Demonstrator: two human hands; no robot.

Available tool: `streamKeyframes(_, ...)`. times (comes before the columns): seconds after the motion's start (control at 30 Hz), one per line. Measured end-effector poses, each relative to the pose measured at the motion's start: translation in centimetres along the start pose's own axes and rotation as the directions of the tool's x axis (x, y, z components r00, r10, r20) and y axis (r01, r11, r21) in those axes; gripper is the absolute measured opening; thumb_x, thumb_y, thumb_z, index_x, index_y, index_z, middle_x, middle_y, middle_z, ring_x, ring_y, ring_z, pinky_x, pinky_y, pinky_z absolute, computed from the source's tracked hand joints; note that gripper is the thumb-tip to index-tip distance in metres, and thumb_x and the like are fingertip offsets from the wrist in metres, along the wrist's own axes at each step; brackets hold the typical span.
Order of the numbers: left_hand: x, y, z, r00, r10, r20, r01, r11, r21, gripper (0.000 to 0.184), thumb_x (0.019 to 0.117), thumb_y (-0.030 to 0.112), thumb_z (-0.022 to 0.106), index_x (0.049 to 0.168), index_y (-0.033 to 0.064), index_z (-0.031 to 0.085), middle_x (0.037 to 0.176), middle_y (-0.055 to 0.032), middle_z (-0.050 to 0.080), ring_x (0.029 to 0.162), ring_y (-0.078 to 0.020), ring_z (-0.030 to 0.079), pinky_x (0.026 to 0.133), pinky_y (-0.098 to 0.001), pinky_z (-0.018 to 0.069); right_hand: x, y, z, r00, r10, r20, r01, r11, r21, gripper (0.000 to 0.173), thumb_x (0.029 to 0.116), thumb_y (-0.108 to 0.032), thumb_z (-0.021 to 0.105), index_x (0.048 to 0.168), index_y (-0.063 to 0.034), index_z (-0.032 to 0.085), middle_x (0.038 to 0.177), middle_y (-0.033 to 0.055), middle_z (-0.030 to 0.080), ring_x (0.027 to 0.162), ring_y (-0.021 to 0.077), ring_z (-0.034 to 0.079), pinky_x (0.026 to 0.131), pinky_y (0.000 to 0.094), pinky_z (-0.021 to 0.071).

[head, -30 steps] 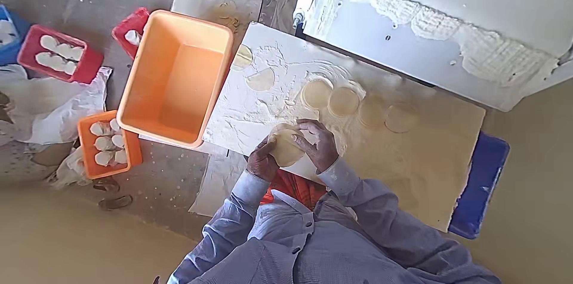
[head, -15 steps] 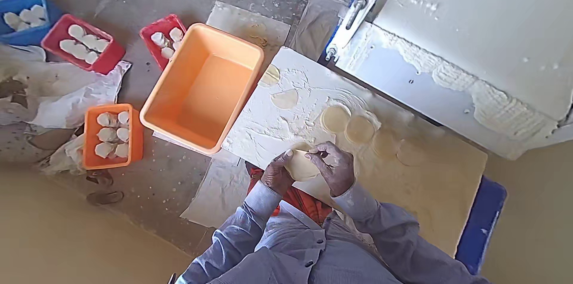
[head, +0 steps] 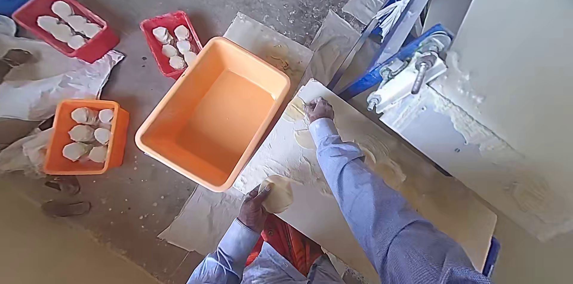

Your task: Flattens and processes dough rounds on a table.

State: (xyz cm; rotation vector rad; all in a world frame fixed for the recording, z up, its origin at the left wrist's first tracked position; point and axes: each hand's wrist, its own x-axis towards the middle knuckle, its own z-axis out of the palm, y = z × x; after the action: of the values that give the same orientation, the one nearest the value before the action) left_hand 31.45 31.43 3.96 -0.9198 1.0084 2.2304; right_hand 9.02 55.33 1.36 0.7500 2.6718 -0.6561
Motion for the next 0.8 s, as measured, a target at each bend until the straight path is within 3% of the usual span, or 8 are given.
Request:
streamKeyframes(0.13,0.8,1.9,-1.4,0.997,-0.029,-0.065,0.027,0.999,-0.021,0.021,0.1067,0.003,0.044,0.117,-0.0036,0.061,0.095,-0.0138,0.074,0.083,-0.024,0.074,0.075,-0.0425,0.0635,1.2,-1.4,-0.7,0.991,0.073,0.115,-0.066,0.996,-0.068,0.033,0.0951,-0.033,0.073,0.115,-0.0061,0.075,0.125,0.0194,0.069,0.123,0.0376,0.062,0.104,0.0596,0.046)
streamKeyframes(0.27,2.0,2.7,-1.3,0.997,-0.045,-0.068,0.041,0.998,-0.054,0.02,0.1066,0.005,0.046,0.118,-0.0041,0.061,0.095,-0.0143,0.073,0.083,-0.0232,0.074,0.075,-0.0411,0.0629,0.8,-1.2,-0.1,0.977,-0.213,-0.031,0.215,0.97,0.113,0.028,0.0908,-0.019,0.076,0.106,0.0038,0.071,0.105,0.0233,0.073,0.102,0.0367,0.07,0.095,0.0547,0.0521)
streamKeyframes(0.37,2.8,2.8,-0.5,0.996,-0.068,-0.055,0.065,0.996,-0.056,0.021,0.1065,0.007,0.049,0.12,-0.0038,0.06,0.096,-0.0146,0.072,0.084,-0.0238,0.073,0.074,-0.0413,0.0627,-0.9,-2.0,1.0,0.933,-0.341,-0.116,0.359,0.853,0.379,0.024,0.0849,-0.003,0.076,0.104,0.0078,0.066,0.092,0.02,0.071,0.078,0.0236,0.071,0.076,0.0405,0.0613)
streamKeyframes(0.47,3.8,2.8,0.8,0.997,-0.074,-0.035,0.072,0.996,-0.046,0.023,0.1066,0.009,0.049,0.125,-0.0034,0.057,0.099,-0.0146,0.071,0.086,-0.0231,0.072,0.075,-0.0413,0.0619,-7.5,-8.6,-3.7,0.961,-0.079,0.265,-0.06,0.876,0.478,0.034,0.0935,0.01,0.065,0.126,0.0043,0.057,0.113,0.0143,0.068,0.091,0.019,0.069,0.089,0.036,0.0578)
streamKeyframes(0.53,4.6,2.8,1.6,0.998,-0.07,0.0,0.07,0.996,-0.06,0.025,0.1071,0.009,0.047,0.127,-0.0036,0.056,0.101,-0.0153,0.07,0.087,-0.0233,0.071,0.077,-0.0416,0.0611,-10.4,-6.3,-2.6,0.918,-0.397,0.027,0.258,0.646,0.719,0.028,0.0846,0.012,0.068,0.112,0.006,0.062,0.093,0.0104,0.073,0.071,0.0131,0.072,0.064,0.029,0.0636)
streamKeyframes(0.6,5.0,2.9,2.2,0.997,-0.055,0.055,0.061,0.991,-0.115,0.028,0.1091,0.013,0.041,0.129,-0.0018,0.056,0.104,-0.0152,0.069,0.089,-0.0238,0.07,0.078,-0.0424,0.0604,-13.9,-5.6,-4.0,0.89,-0.449,0.08,0.189,0.524,0.83,0.026,0.0881,0.011,0.065,0.11,-0.0021,0.064,0.093,0.0034,0.074,0.071,0.0118,0.074,0.064,0.0296,0.0647)
streamKeyframes(0.73,4.3,2.4,3.1,0.984,0.033,0.175,0.033,0.932,-0.36,0.05,0.1111,0.043,0.02,0.13,0.0112,0.055,0.113,-0.0122,0.069,0.101,-0.0255,0.069,0.083,-0.0461,0.0586,-18.0,-1.6,-3.5,0.904,-0.403,0.141,0.121,0.56,0.819,0.024,0.0885,0.009,0.067,0.111,-0.0008,0.066,0.088,0.0041,0.075,0.063,0.0085,0.069,0.056,0.0254,0.0601)
streamKeyframes(0.8,3.9,1.4,2.9,0.979,0.065,0.195,0.022,0.91,-0.414,0.062,0.1088,0.055,0.022,0.129,0.008,0.058,0.115,-0.014,0.069,0.106,-0.0262,0.069,0.09,-0.0475,0.0581,-18.5,1.7,-1.5,0.914,-0.394,0.1,0.194,0.638,0.745,0.026,0.0881,0.007,0.068,0.113,0.003,0.064,0.093,0.0073,0.075,0.064,0.0075,0.068,0.056,0.0234,0.0582)
